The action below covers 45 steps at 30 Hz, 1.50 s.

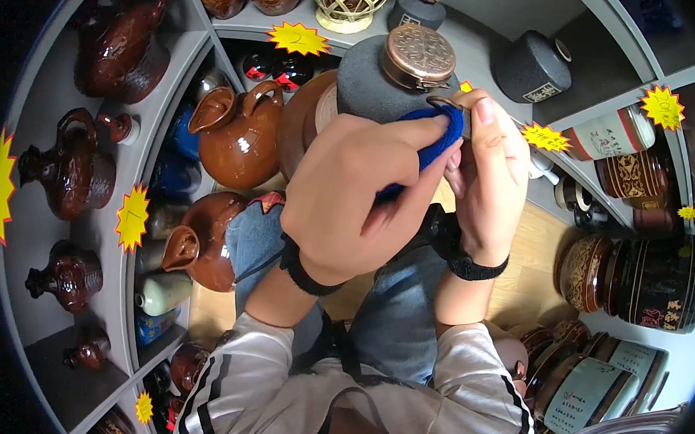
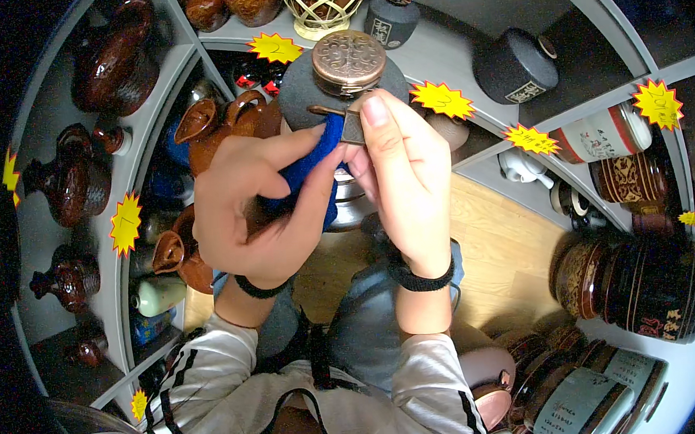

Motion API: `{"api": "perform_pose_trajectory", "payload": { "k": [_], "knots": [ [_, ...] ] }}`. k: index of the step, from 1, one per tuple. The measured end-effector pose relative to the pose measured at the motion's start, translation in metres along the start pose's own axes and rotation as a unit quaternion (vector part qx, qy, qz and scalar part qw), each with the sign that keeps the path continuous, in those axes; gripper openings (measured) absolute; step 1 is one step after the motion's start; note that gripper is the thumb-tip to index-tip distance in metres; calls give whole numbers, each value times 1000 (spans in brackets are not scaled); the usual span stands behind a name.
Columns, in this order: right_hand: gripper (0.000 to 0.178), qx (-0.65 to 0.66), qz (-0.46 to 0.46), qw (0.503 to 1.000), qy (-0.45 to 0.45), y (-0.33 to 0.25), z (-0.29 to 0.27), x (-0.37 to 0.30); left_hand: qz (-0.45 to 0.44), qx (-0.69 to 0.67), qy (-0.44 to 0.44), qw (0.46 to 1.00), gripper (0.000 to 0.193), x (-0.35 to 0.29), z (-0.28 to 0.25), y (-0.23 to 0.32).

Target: Cleaning and organizing various ceramic jars and pottery on shelves.

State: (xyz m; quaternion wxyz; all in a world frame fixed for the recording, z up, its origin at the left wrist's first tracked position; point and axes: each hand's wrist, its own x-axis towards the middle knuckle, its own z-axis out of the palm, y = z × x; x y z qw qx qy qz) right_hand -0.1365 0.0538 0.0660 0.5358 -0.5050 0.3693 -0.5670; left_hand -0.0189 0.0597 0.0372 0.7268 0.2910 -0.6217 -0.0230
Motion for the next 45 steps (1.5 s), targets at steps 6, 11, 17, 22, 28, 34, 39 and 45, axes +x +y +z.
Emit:
{"api": "perform_pose_trajectory", "payload": {
  "k": [6, 11, 17, 22, 28, 34, 39, 45],
  "knots": [
    [34, 109, 38, 993, -35, 4, -5, 2, -33, -57, -47, 997, 26, 4, -8, 9],
    [35, 172, 58, 982, -49, 6, -3, 2, -32, -91, -5, 995, 28, 1, -4, 5],
    [38, 250, 85, 959, -107, 1, -1, 7, -94, -145, 58, 983, 32, 0, -3, 3],
    [39, 256, 68, 949, -171, 9, -14, 10, -169, -159, 70, 970, 31, 5, -5, -3],
    [37, 86, 70, 993, -45, 13, -10, 5, -286, -265, 35, 920, 26, 9, -1, -1],
    [34, -105, 27, 994, -12, 5, -5, 0, -248, -176, -85, 949, 28, 5, -6, -6],
    [33, -112, 4, 994, -13, 0, -5, -3, -271, -214, -72, 936, 23, 5, -3, -10],
    [27, -51, -14, 998, -20, 6, -29, 3, -298, -215, -34, 929, 21, 8, -6, -15]
  ]
}}
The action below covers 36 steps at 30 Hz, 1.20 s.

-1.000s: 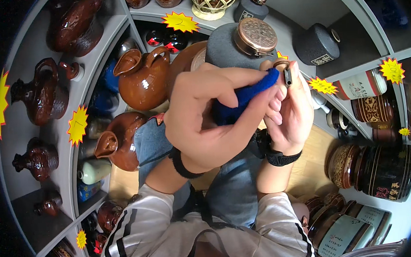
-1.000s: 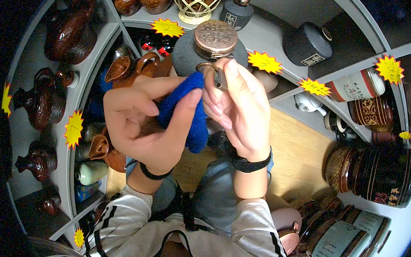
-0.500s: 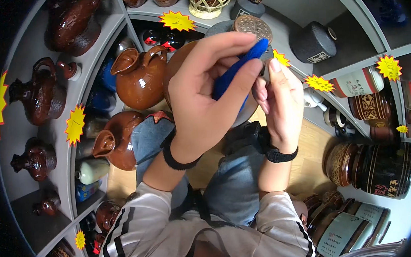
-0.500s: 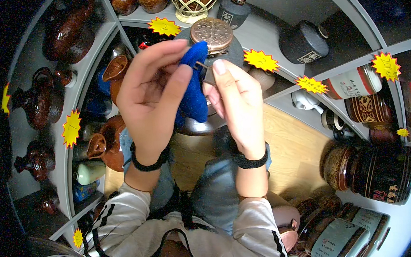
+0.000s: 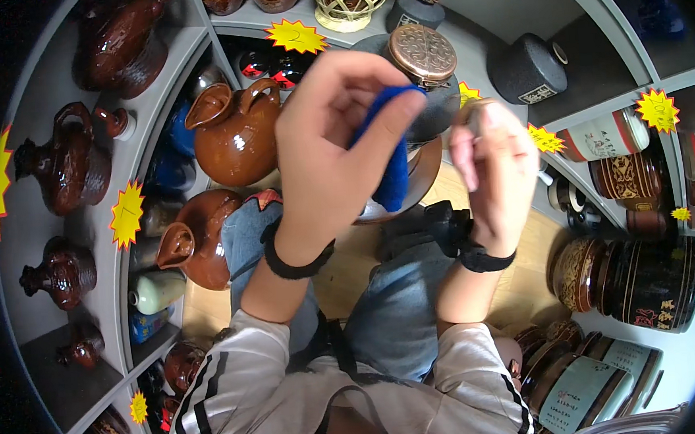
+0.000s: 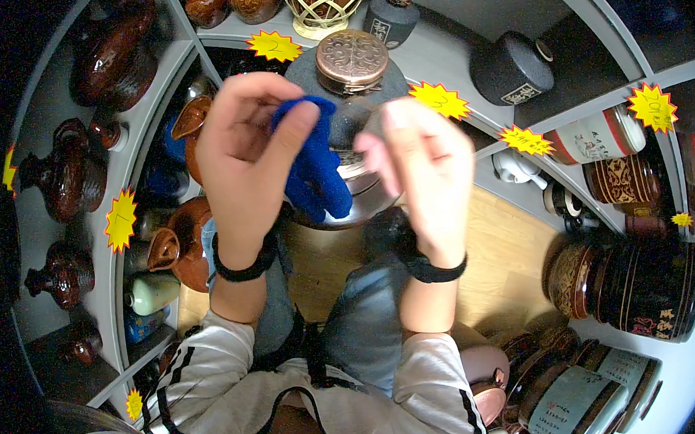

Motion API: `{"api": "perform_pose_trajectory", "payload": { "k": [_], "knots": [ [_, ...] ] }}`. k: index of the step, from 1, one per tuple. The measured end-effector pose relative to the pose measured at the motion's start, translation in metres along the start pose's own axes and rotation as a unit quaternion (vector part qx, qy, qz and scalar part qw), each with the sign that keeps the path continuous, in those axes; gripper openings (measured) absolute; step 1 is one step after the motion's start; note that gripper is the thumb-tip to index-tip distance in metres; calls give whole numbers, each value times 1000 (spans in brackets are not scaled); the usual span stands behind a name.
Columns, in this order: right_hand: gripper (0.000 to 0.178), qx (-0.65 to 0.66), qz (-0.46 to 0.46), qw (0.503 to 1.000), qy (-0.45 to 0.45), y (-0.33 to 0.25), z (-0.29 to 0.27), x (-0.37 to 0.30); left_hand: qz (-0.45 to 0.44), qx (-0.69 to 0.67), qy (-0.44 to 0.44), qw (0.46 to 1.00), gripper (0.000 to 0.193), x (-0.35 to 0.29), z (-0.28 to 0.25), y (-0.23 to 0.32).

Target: Cleaning and organizing various ceramic jars and pottery on shelves.

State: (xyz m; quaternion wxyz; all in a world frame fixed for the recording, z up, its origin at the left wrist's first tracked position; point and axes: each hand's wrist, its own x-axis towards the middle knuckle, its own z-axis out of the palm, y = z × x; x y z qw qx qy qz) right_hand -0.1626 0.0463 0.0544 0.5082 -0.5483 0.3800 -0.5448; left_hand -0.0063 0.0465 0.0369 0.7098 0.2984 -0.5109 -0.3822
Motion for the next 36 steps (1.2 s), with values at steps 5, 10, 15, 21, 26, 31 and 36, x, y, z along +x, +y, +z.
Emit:
{"api": "perform_pose_trajectory", "payload": {
  "k": [5, 10, 15, 21, 26, 31, 36],
  "knots": [
    [32, 85, -49, 992, 76, -2, -18, 14, 62, 16, 50, 997, 17, 11, -11, -9],
    [36, 16, -6, 998, 56, 13, -18, 24, 79, 195, 4, 978, 19, 10, -10, -13],
    [36, 18, 22, 999, 20, 22, -13, 29, 78, 321, -61, 942, 25, 10, -7, -14],
    [33, -12, 50, 998, 38, 23, -11, 29, 144, 358, -39, 922, 28, 10, -2, -23],
    [31, -30, 49, 997, 52, 23, -12, 31, 156, 396, -46, 904, 30, 9, -1, -26],
    [32, -78, 31, 996, 39, 22, -7, 30, 150, 412, -49, 897, 31, 9, -1, -25],
    [30, -93, -75, 992, 34, 27, -5, 30, 141, 403, -42, 903, 30, 8, 2, -17]
  ]
}}
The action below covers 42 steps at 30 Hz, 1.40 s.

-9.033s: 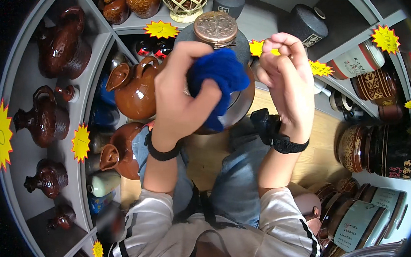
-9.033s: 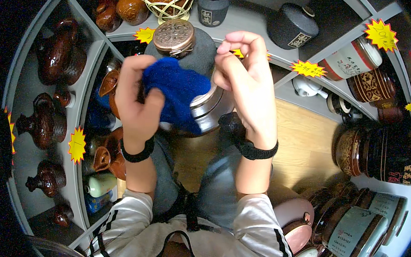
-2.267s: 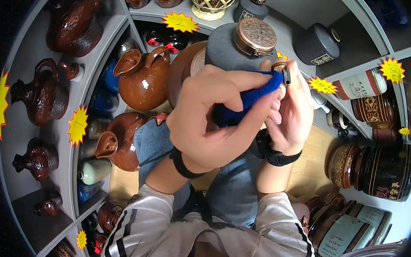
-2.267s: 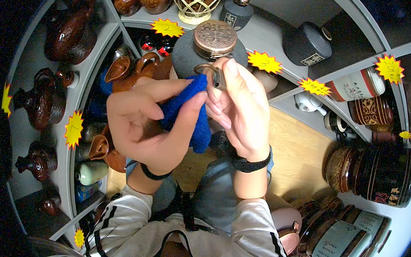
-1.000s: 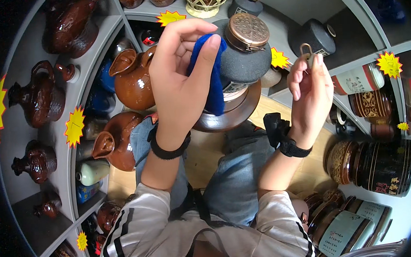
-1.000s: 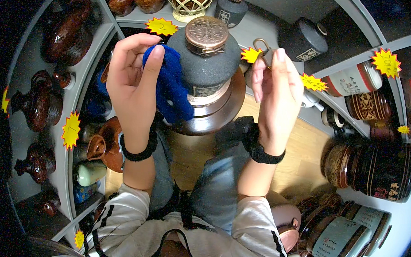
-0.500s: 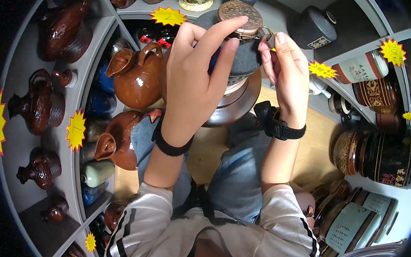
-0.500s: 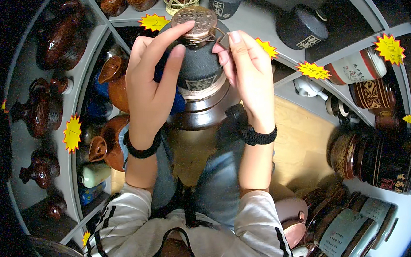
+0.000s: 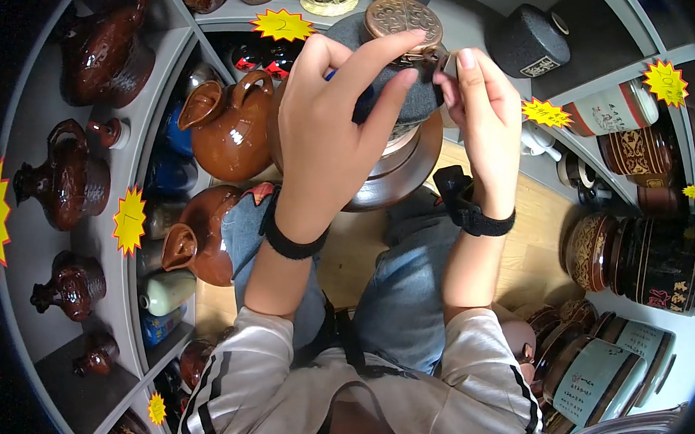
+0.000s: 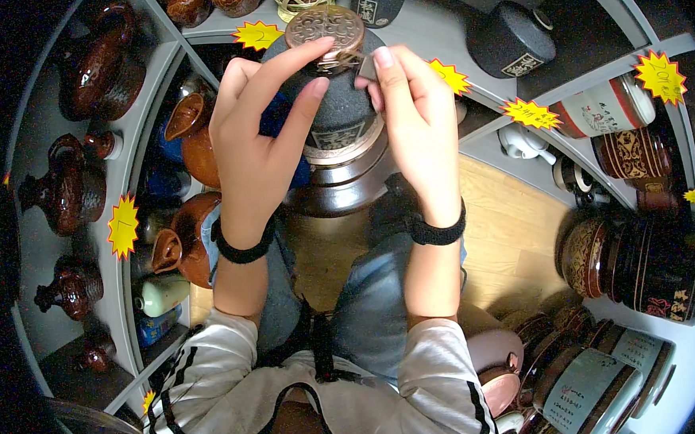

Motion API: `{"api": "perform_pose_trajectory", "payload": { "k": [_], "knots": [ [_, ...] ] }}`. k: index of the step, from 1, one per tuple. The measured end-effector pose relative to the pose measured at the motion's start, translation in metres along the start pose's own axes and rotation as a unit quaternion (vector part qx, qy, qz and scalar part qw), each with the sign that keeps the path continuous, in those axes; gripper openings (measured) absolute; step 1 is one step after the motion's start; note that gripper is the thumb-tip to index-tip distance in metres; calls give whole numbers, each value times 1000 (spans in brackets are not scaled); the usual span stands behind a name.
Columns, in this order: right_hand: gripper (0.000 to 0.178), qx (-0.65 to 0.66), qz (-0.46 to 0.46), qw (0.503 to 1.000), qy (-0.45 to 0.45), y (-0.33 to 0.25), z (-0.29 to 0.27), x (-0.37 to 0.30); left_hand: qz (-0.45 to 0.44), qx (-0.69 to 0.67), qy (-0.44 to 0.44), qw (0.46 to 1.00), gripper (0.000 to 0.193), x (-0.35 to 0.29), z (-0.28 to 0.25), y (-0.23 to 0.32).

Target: Cleaning and organizing various ceramic jars and pottery on shelves.

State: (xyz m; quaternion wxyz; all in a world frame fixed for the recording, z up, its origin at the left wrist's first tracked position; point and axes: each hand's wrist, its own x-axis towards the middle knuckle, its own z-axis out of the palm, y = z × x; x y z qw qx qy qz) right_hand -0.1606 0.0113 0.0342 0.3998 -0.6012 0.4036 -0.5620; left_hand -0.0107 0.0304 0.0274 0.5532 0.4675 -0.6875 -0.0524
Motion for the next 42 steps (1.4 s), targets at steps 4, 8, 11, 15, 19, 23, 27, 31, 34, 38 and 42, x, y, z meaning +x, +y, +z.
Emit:
{"api": "perform_pose_trajectory", "payload": {
  "k": [4, 8, 11, 15, 19, 23, 27, 31, 34, 38, 42],
  "knots": [
    [27, -39, 80, 993, -83, -23, -3, -10, -1, -60, 2, 998, 26, -1, -2, -2],
    [25, -24, 64, 994, -91, -25, -2, -10, -9, -116, -5, 993, 18, -2, -2, -2],
    [14, -104, -3, 990, -99, -16, -5, -7, -16, -121, 6, 992, 12, -2, -1, -1],
    [23, -181, -128, 975, 17, -23, -1, -8, -20, -114, 8, 993, 11, -1, 2, -1],
    [23, -210, -161, 963, -52, -25, -5, -9, 3, -87, -25, 996, 11, 0, -2, -1],
    [18, -213, -150, 965, -42, -25, -5, -9, 31, -97, -1, 995, 15, -1, 3, -5],
    [13, -206, -143, 967, -52, -26, -9, -10, 37, -104, -13, 994, 16, -2, 6, -3],
    [14, -218, -125, 966, -60, -21, -12, -7, 38, -92, -24, 995, 18, -1, 1, -5],
    [11, -103, -54, 993, 4, -16, -15, -6, 13, -105, 3, 994, 18, -1, 2, 0],
    [13, 90, 19, 995, 29, -16, -22, -6, -47, -137, 12, 989, 31, -3, 1, 1],
    [15, 315, 28, 947, -61, -5, -30, -4, -32, -123, 23, 992, 39, -4, 3, 1]
  ]
}}
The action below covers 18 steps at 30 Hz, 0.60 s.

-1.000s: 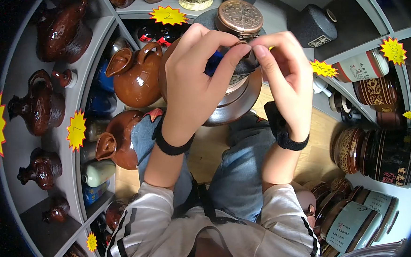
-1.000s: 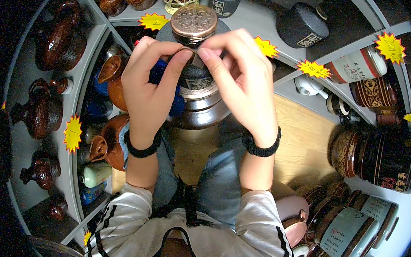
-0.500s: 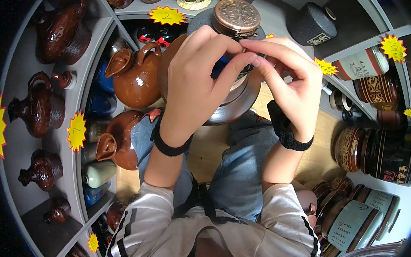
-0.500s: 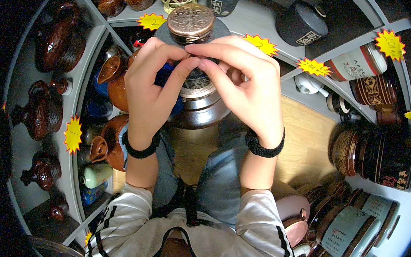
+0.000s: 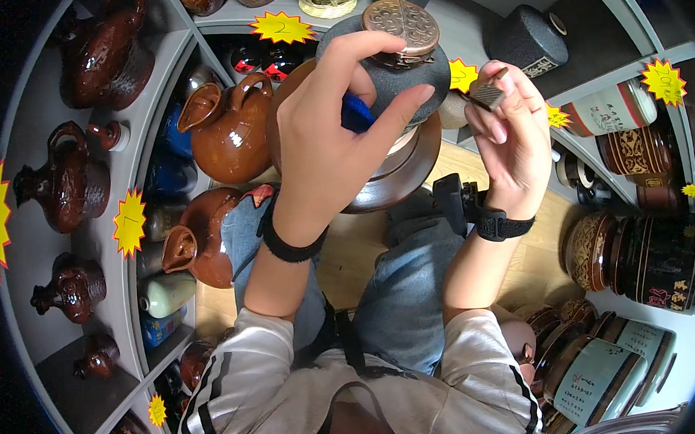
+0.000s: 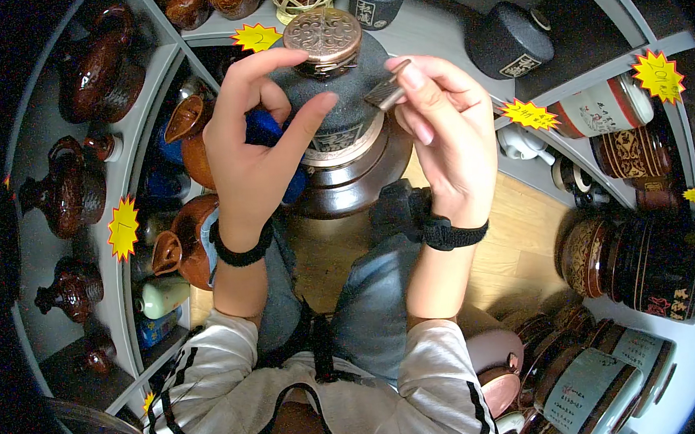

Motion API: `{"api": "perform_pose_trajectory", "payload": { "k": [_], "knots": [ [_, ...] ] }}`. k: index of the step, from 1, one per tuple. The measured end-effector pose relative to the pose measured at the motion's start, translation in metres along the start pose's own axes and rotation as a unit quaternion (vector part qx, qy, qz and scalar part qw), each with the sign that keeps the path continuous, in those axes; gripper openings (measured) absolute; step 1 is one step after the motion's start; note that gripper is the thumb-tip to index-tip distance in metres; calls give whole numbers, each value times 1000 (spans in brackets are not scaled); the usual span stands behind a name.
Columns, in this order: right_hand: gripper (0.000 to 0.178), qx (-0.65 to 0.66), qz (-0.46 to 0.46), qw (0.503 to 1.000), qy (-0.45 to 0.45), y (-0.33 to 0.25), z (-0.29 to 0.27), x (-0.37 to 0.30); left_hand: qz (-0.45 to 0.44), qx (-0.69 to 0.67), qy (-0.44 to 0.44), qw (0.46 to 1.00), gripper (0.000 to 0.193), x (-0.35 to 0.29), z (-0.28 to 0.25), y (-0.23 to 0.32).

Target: Cleaning and organizing various ceramic jars and pottery on shelves.

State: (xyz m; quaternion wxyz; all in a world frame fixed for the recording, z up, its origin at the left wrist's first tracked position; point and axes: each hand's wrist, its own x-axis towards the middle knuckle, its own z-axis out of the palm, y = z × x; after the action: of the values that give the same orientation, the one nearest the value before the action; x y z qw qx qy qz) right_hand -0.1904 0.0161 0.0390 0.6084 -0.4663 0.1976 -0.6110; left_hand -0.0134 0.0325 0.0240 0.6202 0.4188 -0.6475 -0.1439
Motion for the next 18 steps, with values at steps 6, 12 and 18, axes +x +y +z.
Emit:
{"api": "perform_pose_trajectory", "payload": {
  "k": [6, 12, 18],
  "knots": [
    [16, 67, 34, 997, -8, 2, -7, 3, 18, 25, -19, 999, 46, 2, 2, -4],
    [10, -229, -44, 961, 146, 3, 13, 5, 45, 67, -15, 997, 42, 2, 6, -3],
    [8, -328, -74, 932, 136, 9, 17, 6, 73, 78, -15, 994, 43, 2, 7, -6]
  ]
}}
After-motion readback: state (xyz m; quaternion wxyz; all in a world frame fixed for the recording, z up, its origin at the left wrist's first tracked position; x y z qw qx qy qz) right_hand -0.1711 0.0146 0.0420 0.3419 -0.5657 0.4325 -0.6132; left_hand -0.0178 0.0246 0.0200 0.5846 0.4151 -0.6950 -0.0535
